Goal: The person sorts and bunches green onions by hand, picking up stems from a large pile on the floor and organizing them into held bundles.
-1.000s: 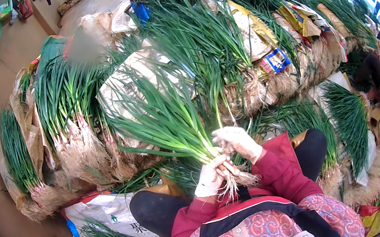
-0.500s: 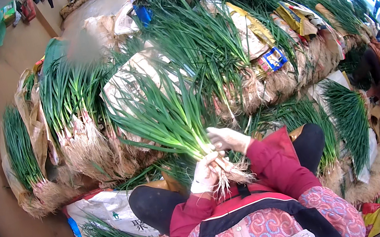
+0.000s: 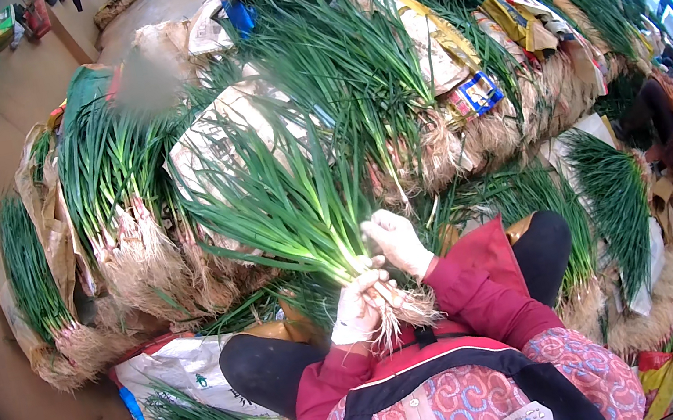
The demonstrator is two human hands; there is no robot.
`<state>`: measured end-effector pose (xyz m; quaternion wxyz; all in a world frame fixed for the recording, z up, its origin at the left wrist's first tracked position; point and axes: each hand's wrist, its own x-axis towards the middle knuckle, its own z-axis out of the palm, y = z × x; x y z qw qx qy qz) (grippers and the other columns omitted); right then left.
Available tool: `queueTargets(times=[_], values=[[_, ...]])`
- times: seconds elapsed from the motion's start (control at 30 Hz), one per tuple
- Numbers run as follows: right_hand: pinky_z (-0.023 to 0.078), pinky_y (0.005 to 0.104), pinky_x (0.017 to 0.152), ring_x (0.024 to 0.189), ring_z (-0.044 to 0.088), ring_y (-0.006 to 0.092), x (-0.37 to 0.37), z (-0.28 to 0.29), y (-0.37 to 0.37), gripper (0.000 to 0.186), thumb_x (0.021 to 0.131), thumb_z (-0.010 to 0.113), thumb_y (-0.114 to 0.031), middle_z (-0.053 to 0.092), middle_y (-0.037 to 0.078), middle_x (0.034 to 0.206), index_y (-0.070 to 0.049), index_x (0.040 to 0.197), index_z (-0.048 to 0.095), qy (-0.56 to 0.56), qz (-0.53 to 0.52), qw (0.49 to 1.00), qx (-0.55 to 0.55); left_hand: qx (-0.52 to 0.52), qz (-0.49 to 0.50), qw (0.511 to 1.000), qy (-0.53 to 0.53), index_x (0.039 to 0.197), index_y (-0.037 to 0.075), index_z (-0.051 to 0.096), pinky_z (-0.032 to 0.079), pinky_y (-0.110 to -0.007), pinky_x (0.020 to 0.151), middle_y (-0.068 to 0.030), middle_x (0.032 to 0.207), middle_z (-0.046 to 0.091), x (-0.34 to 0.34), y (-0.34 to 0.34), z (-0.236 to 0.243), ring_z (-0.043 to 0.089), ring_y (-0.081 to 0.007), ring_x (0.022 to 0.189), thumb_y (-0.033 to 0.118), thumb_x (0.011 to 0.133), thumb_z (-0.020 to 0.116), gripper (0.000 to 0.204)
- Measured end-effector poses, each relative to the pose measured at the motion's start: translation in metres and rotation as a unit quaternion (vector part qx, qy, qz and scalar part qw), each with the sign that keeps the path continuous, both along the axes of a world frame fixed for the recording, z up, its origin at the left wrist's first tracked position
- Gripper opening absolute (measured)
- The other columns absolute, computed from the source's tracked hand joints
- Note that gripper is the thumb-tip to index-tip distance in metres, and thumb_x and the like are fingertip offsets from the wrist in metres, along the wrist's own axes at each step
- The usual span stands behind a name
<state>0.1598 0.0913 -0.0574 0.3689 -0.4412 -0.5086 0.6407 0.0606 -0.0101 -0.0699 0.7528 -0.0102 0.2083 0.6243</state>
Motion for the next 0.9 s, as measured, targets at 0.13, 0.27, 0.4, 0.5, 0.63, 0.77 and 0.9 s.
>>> queueTargets(times=[0.13, 0.27, 0.4, 0.5, 0.63, 0.77, 0.9], values=[[0.032, 0.0167, 0.046, 0.051, 0.042, 0.0008, -0.009, 0.029, 0.001, 0.014, 0.091, 0.054, -0.014, 0.051, -0.005, 0.063, -0.009, 0.078, 0.049, 0.043, -0.018, 0.998, 0.040, -0.015, 0.004, 1.000, 0.007, 0.103, 0.004, 0.051, 0.054, -0.040, 0.064, -0.0115, 0.085, 0.059, -0.004, 0.004, -0.016, 0.062, -0.0250, 0.073, 0.000, 0.079, 0.057, 0.025], [0.032, 0.0201, 0.045, 0.051, 0.039, 0.0012, 0.001, 0.045, 0.006, 0.017, 0.090, 0.055, -0.013, 0.040, -0.006, 0.060, -0.007, 0.076, 0.048, 0.024, 0.023, 0.999, 0.020, 0.013, 0.022, 0.999, 0.034, 0.103, 0.004, 0.050, 0.055, -0.040, 0.062, -0.0103, 0.085, 0.059, -0.007, 0.007, 0.009, 0.061, -0.0246, 0.073, 0.002, 0.078, 0.059, 0.027], [0.048, 0.0422, 0.067, 0.070, 0.059, 0.0356, 0.044, -0.060, 0.008, 0.022, 0.079, 0.060, -0.028, 0.061, 0.015, 0.075, -0.006, 0.081, 0.059, -0.414, 0.253, 0.855, 0.185, 0.064, 0.069, 0.995, 0.022, 0.119, 0.010, 0.044, 0.057, -0.042, 0.064, -0.0127, 0.099, 0.057, -0.021, 0.008, 0.041, 0.061, -0.0245, 0.079, 0.005, 0.080, 0.059, 0.042], [0.050, 0.0378, 0.078, 0.085, 0.063, 0.0315, 0.057, -0.065, 0.000, 0.032, 0.080, 0.057, -0.033, 0.064, 0.017, 0.091, -0.009, 0.101, 0.063, -0.540, 0.457, 0.698, 0.110, 0.058, 0.113, 0.990, 0.064, 0.138, 0.013, 0.030, 0.056, -0.040, 0.065, -0.0126, 0.107, 0.056, -0.019, 0.015, 0.035, 0.061, -0.0219, 0.080, 0.006, 0.081, 0.058, 0.064], [0.049, 0.0372, 0.077, 0.084, 0.063, 0.0293, 0.044, -0.019, 0.047, 0.034, 0.087, 0.052, -0.031, 0.064, 0.015, 0.093, -0.010, 0.114, 0.057, -0.419, 0.029, 0.878, 0.229, 0.007, 0.019, 0.999, -0.026, 0.137, 0.000, 0.030, 0.055, -0.042, 0.065, -0.0072, 0.082, 0.059, -0.017, 0.021, -0.012, 0.061, -0.0248, 0.075, 0.010, 0.084, 0.057, 0.060], [0.048, 0.0400, 0.074, 0.080, 0.062, 0.0319, 0.062, -0.067, 0.108, 0.029, 0.087, 0.051, -0.035, 0.065, 0.014, 0.082, -0.009, 0.092, 0.062, -0.577, -0.002, 0.800, 0.167, 0.007, 0.067, 0.998, -0.016, 0.131, 0.000, 0.036, 0.054, -0.038, 0.069, -0.0161, 0.121, 0.052, -0.003, 0.035, 0.001, 0.059, -0.0193, 0.079, 0.007, 0.083, 0.057, 0.053], [0.046, 0.0352, 0.061, 0.063, 0.061, 0.0248, 0.062, -0.055, 0.099, 0.028, 0.087, 0.053, -0.031, 0.061, 0.011, 0.064, -0.007, 0.078, 0.064, -0.493, -0.007, 0.849, 0.192, 0.010, 0.041, 0.999, -0.008, 0.126, 0.000, 0.041, 0.054, -0.036, 0.074, -0.0179, 0.127, 0.048, -0.010, 0.036, -0.015, 0.060, -0.0174, 0.082, 0.005, 0.083, 0.056, 0.046]])
